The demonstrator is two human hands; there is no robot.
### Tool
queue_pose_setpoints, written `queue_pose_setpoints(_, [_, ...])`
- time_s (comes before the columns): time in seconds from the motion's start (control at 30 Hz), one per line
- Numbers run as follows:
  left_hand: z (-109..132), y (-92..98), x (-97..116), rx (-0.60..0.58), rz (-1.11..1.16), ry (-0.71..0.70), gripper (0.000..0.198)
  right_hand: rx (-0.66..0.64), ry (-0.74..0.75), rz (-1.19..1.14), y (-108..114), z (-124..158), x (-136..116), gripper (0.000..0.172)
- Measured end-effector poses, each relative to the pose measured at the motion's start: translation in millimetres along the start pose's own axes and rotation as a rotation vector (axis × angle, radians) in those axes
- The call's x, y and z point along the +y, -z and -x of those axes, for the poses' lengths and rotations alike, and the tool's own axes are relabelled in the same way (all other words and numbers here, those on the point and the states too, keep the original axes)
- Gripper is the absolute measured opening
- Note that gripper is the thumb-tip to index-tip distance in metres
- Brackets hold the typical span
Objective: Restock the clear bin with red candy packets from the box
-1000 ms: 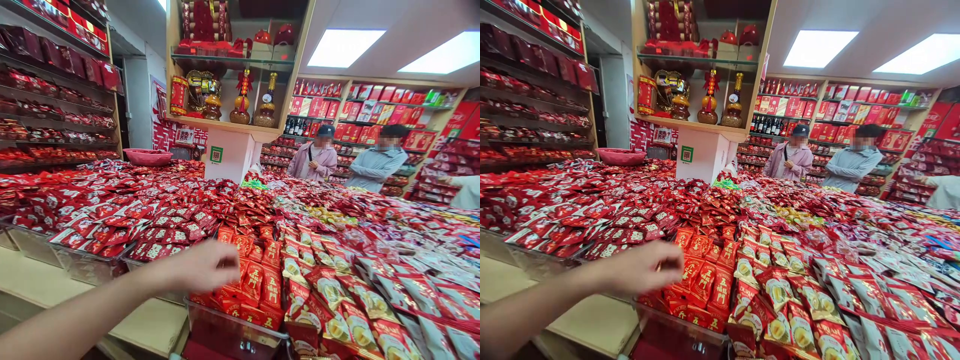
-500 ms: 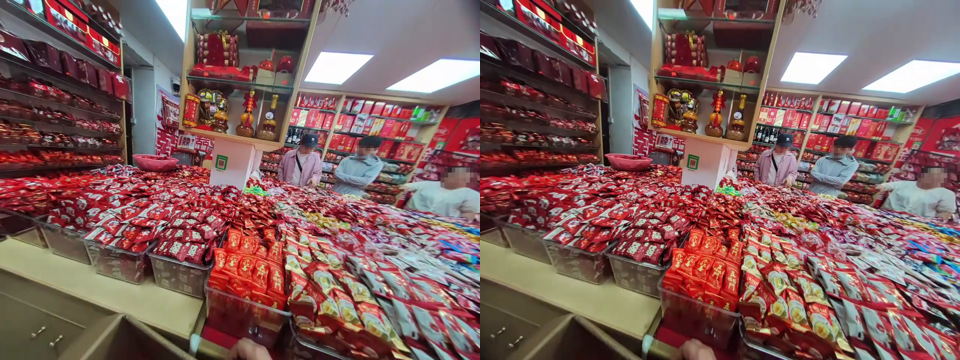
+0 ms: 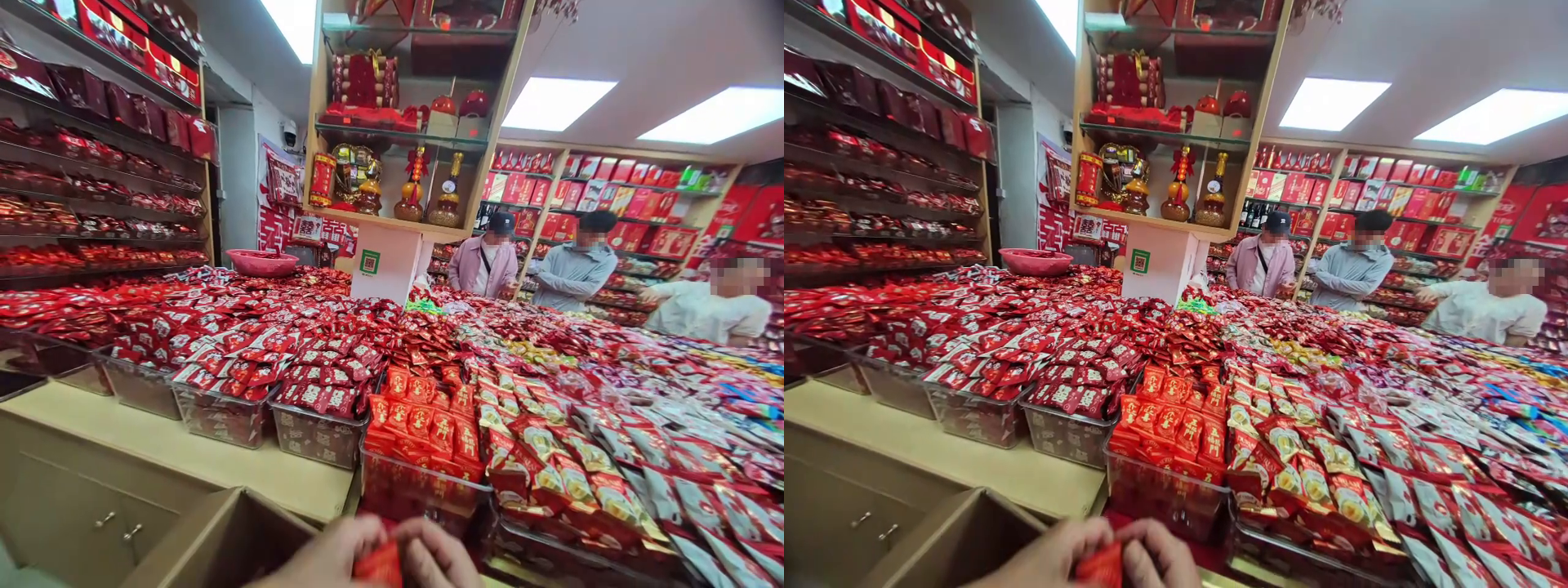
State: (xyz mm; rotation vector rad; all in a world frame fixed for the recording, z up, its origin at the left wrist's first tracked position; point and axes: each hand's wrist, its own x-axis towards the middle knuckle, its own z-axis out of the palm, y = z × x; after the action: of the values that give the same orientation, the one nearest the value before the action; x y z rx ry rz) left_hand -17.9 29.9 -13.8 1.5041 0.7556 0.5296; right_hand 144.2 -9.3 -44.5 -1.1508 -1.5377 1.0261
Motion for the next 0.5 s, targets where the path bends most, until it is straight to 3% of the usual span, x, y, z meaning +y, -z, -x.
queue_pose_setpoints(0.1, [-21,6.5,13,0.056,-0.033,-0.028,0.037,0.136,-0.074,-0.249,9,-7,-15,0.032])
queue_pose_setpoints(0.2, [-38,6.6,19,0.119,0.009,-0.09,0.04,0.257,-0.167,-0.348,18,-11,-13,0.034])
queue_pose_setpoints(0.4, [-46,7.0,12,0.142,-0.061,-0.059,0.036,0.092,-0.223,-0.427,19,-5,-2,0.033])
queue_pose_setpoints(0.5, [-46,8.6,2,0.111,0.064,-0.071,0.04,0.135,-0.227,-0.397,17,-4,0,0.029])
